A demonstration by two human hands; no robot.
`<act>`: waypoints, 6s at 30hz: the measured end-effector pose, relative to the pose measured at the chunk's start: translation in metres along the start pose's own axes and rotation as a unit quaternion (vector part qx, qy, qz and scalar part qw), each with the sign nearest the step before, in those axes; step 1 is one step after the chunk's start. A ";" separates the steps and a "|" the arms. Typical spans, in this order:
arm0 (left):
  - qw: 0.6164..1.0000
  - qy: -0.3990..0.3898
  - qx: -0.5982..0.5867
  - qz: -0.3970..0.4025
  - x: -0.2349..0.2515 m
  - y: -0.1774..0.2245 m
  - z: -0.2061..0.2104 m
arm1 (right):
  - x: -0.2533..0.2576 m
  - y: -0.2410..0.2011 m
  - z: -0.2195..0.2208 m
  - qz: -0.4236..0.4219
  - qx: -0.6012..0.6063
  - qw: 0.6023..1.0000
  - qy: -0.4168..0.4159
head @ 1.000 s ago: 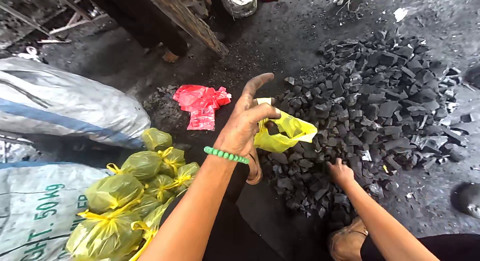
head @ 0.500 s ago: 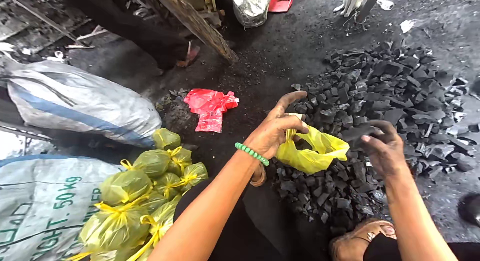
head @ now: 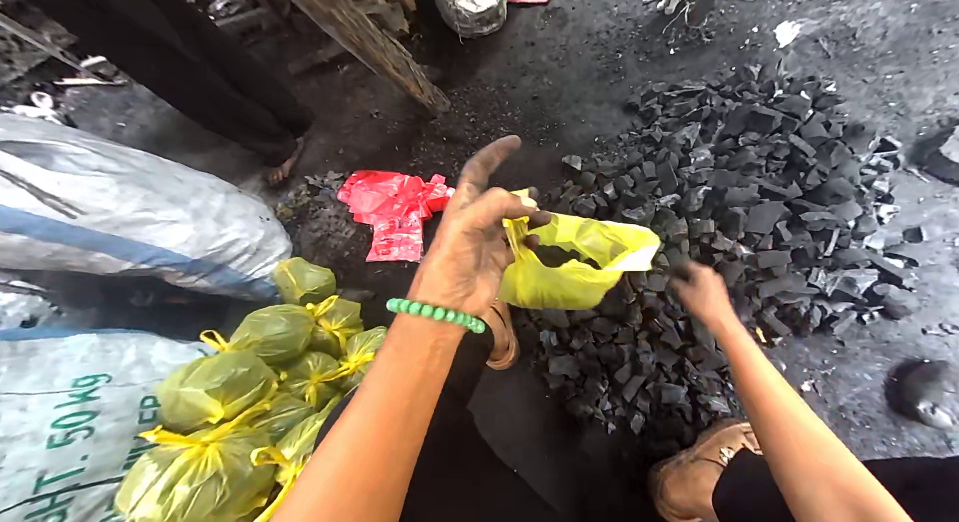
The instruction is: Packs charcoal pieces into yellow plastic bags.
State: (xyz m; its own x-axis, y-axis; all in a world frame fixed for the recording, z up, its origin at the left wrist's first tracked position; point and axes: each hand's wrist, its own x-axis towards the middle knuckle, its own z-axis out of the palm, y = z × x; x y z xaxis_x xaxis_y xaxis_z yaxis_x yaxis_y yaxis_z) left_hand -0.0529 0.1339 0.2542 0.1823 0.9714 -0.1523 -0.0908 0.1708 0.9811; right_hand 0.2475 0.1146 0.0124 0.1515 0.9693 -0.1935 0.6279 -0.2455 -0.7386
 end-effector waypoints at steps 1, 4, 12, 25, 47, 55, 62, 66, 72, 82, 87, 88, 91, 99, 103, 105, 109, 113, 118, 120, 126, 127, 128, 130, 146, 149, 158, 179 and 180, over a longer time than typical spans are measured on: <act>1.000 0.015 0.003 0.008 0.000 0.002 0.000 | 0.003 0.014 0.018 0.025 -0.070 0.996 -0.055; 0.998 0.045 0.030 0.025 0.003 0.002 -0.004 | -0.003 0.030 0.068 0.098 -0.187 0.966 -0.150; 0.996 0.068 0.047 0.038 0.009 0.000 -0.025 | 0.003 0.050 0.066 0.065 -0.190 0.973 -0.116; 0.988 -0.137 0.028 -0.060 0.001 -0.024 0.016 | -0.035 -0.109 -0.046 -0.300 0.215 0.926 -0.081; 0.994 0.097 0.022 0.034 0.007 0.006 -0.020 | 0.001 0.027 0.074 0.067 -0.227 0.950 -0.204; 0.995 0.092 0.031 0.020 0.007 0.002 -0.025 | -0.007 0.015 0.055 0.077 -0.136 0.983 -0.096; 0.999 -0.006 0.004 -0.048 0.004 -0.008 0.001 | -0.032 -0.073 -0.013 -0.091 0.537 0.838 -0.007; 0.993 -0.080 0.001 -0.087 0.001 -0.014 0.017 | -0.037 -0.101 -0.021 -0.217 0.289 0.919 -0.155; 0.978 -0.180 -0.003 -0.107 -0.002 -0.019 0.020 | -0.032 -0.109 -0.022 -0.158 -0.173 0.955 -0.181; 0.997 0.057 -0.044 0.004 -0.001 0.002 -0.008 | -0.017 -0.039 -0.023 -0.148 0.149 0.974 0.084; 0.996 0.079 -0.009 0.034 0.000 0.005 -0.018 | -0.021 0.020 0.069 0.061 -0.079 0.985 -0.138; 0.996 0.082 0.003 0.041 0.001 0.004 -0.020 | -0.021 0.020 0.082 0.109 -0.081 0.981 -0.142; 0.992 0.100 0.038 0.061 0.004 0.005 -0.029 | -0.015 0.017 0.107 0.204 -0.014 0.974 -0.101; 0.979 0.187 -0.037 0.073 0.001 0.012 -0.055 | -0.008 0.005 0.111 0.173 0.028 0.983 0.053; 0.978 0.193 -0.059 0.057 -0.003 0.014 -0.051 | 0.011 -0.010 0.105 0.010 -0.093 0.995 -0.027; 0.985 0.158 -0.058 0.048 -0.002 0.011 -0.049 | 0.024 -0.024 0.109 -0.022 -0.173 0.979 -0.104; 0.997 0.080 -0.009 0.016 0.002 0.005 -0.041 | 0.037 -0.042 0.116 0.020 -0.273 0.942 -0.194; 0.999 0.025 0.040 -0.013 0.003 0.001 -0.028 | 0.023 -0.033 0.103 0.033 -0.289 0.921 -0.259; 0.999 0.007 0.034 -0.016 0.003 0.001 -0.016 | 0.003 -0.012 0.109 0.022 -0.290 0.923 -0.253; 1.000 0.011 0.016 -0.002 0.001 0.004 -0.016 | 0.003 -0.019 0.115 0.014 -0.302 0.923 -0.240; 0.999 0.008 -0.037 0.016 0.002 0.006 -0.022 | 0.009 -0.017 0.120 -0.002 -0.279 0.931 -0.236; 0.999 0.006 -0.033 0.012 0.002 0.005 -0.021 | 0.008 -0.013 0.119 -0.010 -0.258 0.939 -0.227; 1.000 0.003 -0.025 0.009 0.002 0.005 -0.018 | 0.005 -0.011 0.117 -0.010 -0.222 0.953 -0.208; 1.000 -0.007 0.009 0.004 0.002 0.002 -0.013 | -0.004 -0.008 0.107 0.011 -0.080 0.991 -0.108; 0.989 -0.120 0.065 -0.063 0.001 -0.012 0.025 | -0.048 -0.141 0.021 -0.270 -0.205 0.928 -0.153; 0.987 -0.138 0.044 -0.072 -0.001 -0.012 0.035 | -0.059 -0.139 -0.006 -0.209 -0.218 0.920 -0.251; 0.980 -0.153 0.079 -0.095 0.006 -0.015 0.029 | -0.117 -0.086 -0.069 -0.354 -0.375 0.848 -0.122; 0.841 -0.339 0.414 -0.075 -0.008 0.011 0.095 | -0.144 -0.193 -0.119 -0.426 -0.151 0.886 0.106; 0.885 -0.321 0.321 -0.105 -0.012 0.008 0.088 | -0.141 -0.191 -0.130 -0.401 -0.176 0.887 0.146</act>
State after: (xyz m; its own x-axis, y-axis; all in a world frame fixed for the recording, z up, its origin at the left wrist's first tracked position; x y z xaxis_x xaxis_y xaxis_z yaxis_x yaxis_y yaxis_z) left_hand 0.0304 0.1092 0.2744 0.6668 0.5995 -0.4427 0.5489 0.0067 0.8359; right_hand 0.2056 0.0258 0.2652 -0.2926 0.8044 0.5171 0.8144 0.4931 -0.3061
